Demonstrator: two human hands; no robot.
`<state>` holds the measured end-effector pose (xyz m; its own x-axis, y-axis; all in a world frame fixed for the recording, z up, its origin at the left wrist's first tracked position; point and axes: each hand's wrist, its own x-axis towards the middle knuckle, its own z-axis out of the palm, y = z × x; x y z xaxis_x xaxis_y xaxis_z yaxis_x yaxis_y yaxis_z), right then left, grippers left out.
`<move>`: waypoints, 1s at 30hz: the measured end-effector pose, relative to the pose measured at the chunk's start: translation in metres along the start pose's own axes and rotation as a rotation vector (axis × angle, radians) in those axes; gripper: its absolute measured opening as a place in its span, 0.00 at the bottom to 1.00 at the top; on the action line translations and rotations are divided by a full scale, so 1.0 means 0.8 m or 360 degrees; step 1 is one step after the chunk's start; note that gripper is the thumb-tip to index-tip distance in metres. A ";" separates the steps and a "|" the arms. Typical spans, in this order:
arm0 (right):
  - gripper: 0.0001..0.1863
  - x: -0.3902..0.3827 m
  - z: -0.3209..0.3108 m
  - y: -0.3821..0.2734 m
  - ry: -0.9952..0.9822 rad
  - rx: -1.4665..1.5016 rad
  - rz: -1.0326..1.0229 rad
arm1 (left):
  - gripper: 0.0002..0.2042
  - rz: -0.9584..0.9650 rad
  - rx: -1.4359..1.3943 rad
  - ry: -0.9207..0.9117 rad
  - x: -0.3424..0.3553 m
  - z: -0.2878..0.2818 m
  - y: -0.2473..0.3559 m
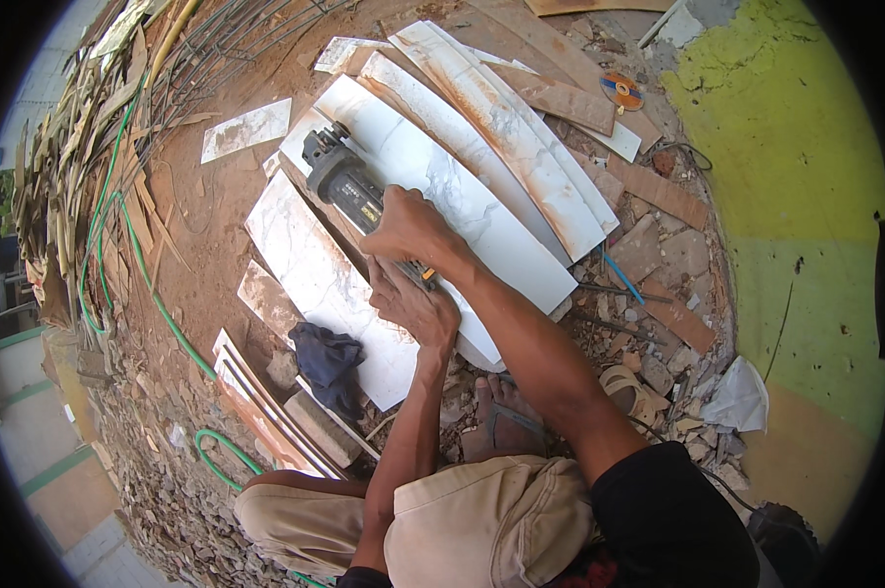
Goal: The person uses an angle grinder to smooth the edges of several white marble tiles. They adjust the grinder, wipe the tiles with a cloth, and continue grinding different tiles on the ground.
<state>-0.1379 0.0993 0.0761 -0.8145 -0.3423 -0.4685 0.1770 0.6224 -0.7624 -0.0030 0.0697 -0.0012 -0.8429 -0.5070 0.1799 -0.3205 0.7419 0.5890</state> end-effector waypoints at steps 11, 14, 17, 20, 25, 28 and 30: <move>0.31 -0.010 -0.008 -0.001 -0.0077 0.0017 0.0027 | 0.39 0.0053 0.0013 0.0042 -0.002 0.005 -0.006; 0.32 -0.012 -0.008 0.000 -0.0063 0.0041 0.0037 | 0.37 -0.0049 -0.0024 0.0004 -0.002 0.002 -0.003; 0.34 -0.015 -0.009 -0.003 -0.0070 0.0052 0.0057 | 0.37 -0.0001 -0.0016 0.0019 -0.001 0.005 -0.009; 0.36 -0.021 -0.014 -0.004 -0.0129 0.0042 0.0015 | 0.37 0.0062 -0.0026 0.0052 -0.002 0.007 -0.014; 0.38 -0.017 -0.006 0.005 -0.0051 0.0033 0.0013 | 0.38 0.0031 -0.0018 0.0057 -0.003 0.009 -0.013; 0.36 -0.021 0.000 0.009 -0.0048 0.0041 0.0010 | 0.38 -0.0029 -0.0030 0.0041 -0.008 0.005 -0.015; 0.35 -0.024 0.002 0.009 -0.0040 0.0043 0.0006 | 0.37 -0.0061 -0.0052 0.0031 -0.010 0.002 -0.014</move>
<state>-0.1202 0.1093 0.0784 -0.7996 -0.3580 -0.4821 0.1949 0.6047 -0.7723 0.0068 0.0662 -0.0103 -0.8218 -0.5433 0.1717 -0.3379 0.7073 0.6209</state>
